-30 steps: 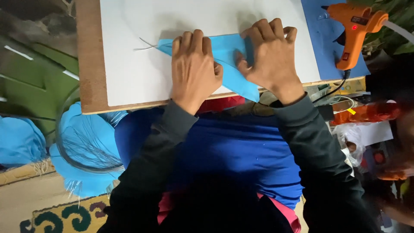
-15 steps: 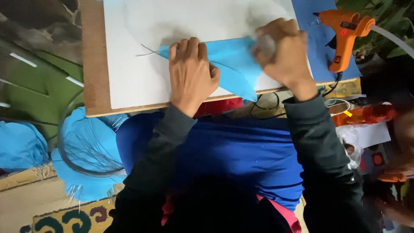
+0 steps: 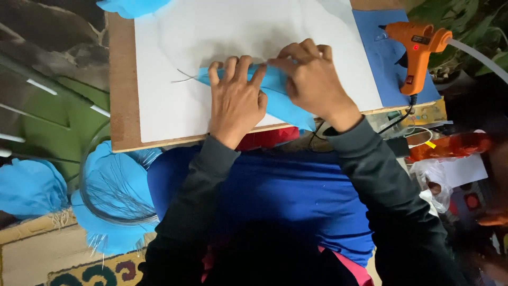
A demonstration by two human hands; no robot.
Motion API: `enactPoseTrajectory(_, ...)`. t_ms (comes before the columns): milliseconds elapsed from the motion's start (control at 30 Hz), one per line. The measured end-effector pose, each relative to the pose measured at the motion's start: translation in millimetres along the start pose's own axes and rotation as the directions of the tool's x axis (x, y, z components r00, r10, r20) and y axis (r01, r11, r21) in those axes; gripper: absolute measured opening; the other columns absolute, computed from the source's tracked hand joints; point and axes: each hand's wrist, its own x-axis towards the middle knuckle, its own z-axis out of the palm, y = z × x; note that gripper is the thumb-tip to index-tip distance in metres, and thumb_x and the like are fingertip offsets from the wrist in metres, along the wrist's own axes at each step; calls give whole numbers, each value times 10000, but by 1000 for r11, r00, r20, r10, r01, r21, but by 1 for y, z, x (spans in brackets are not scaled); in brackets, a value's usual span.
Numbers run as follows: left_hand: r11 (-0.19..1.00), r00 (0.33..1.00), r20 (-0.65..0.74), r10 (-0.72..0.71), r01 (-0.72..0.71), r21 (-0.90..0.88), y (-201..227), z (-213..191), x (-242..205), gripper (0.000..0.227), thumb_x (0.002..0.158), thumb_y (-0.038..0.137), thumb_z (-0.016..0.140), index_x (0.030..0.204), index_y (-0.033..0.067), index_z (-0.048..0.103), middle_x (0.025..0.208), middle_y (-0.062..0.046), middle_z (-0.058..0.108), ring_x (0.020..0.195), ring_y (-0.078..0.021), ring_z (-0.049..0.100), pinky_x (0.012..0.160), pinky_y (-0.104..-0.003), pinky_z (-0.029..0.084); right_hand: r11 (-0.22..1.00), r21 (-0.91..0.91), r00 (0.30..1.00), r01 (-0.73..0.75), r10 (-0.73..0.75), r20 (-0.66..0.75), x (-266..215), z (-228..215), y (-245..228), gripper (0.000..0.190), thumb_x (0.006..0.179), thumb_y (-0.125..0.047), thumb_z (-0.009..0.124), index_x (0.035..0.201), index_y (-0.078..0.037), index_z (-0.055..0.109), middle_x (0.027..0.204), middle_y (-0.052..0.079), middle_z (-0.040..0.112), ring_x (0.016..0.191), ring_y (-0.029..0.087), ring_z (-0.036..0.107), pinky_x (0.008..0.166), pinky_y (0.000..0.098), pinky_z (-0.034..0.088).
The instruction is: The person is manually folding blue fabric and using a hot glue gun to create decorative petals.
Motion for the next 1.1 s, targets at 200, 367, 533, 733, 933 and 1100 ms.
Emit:
enactPoseTrajectory(200, 1000, 1000, -15, -1, 1, 12, 1, 2, 0, 257, 710, 174, 561, 943, 107, 646, 970, -72, 482, 943, -257, 412, 844, -447, 286, 992, -121, 999, -19, 14, -40, -5, 16, -4, 457, 668, -35, 497, 1095, -146, 612, 1013, 40, 501, 899, 275, 455, 664, 426, 353)
enactPoseTrajectory(367, 996, 999, -38, -34, 37, 78, 2, -3, 3, 168, 668, 187, 568, 773, 58, 591, 872, -64, 499, 913, -247, 427, 833, -435, 297, 985, -173, 1000, -23, 20, -20, -4, 17, -2, 418, 702, -105, 549, 1112, -157, 610, 1027, 32, 510, 924, 274, 455, 694, 438, 359)
enactPoseTrajectory(533, 995, 999, -32, 0, 3, 100, 1, 4, 0, 129, 747, 180, 565, 753, 55, 596, 882, -50, 515, 922, -234, 425, 869, -440, 287, 998, -46, 999, -49, 48, -11, -4, 16, -3, 414, 696, -54, 505, 1088, -119, 621, 1023, 37, 509, 919, 279, 454, 674, 450, 344)
enactPoseTrajectory(733, 1000, 998, -52, -26, 26, 4, -8, 21, 0, 169, 674, 182, 569, 776, 54, 611, 825, -46, 490, 853, -213, 464, 850, -428, 289, 997, -77, 999, -31, 32, 13, -17, -11, -1, 436, 667, -69, 535, 1084, -151, 633, 1082, 47, 508, 968, 282, 456, 755, 476, 348)
enactPoseTrajectory(933, 964, 996, 82, -19, 40, -261, -45, 24, 38, 184, 844, 176, 435, 788, 117, 600, 670, -15, 554, 608, -246, 598, 572, -417, 418, 984, 82, 966, -156, 169, -197, -89, -61, -20, 405, 738, -10, 561, 1116, -134, 635, 1046, 42, 488, 985, 268, 492, 781, 404, 371)
enactPoseTrajectory(1100, 921, 882, 448, 150, 40, -387, -34, 60, 63, 148, 737, 120, 626, 839, 14, 618, 809, -165, 595, 771, -370, 621, 610, -473, 489, 962, 105, 946, -251, 267, -183, -149, -66, -32, 308, 728, -35, 572, 1018, -104, 648, 992, 84, 509, 920, 314, 508, 730, 421, 406)
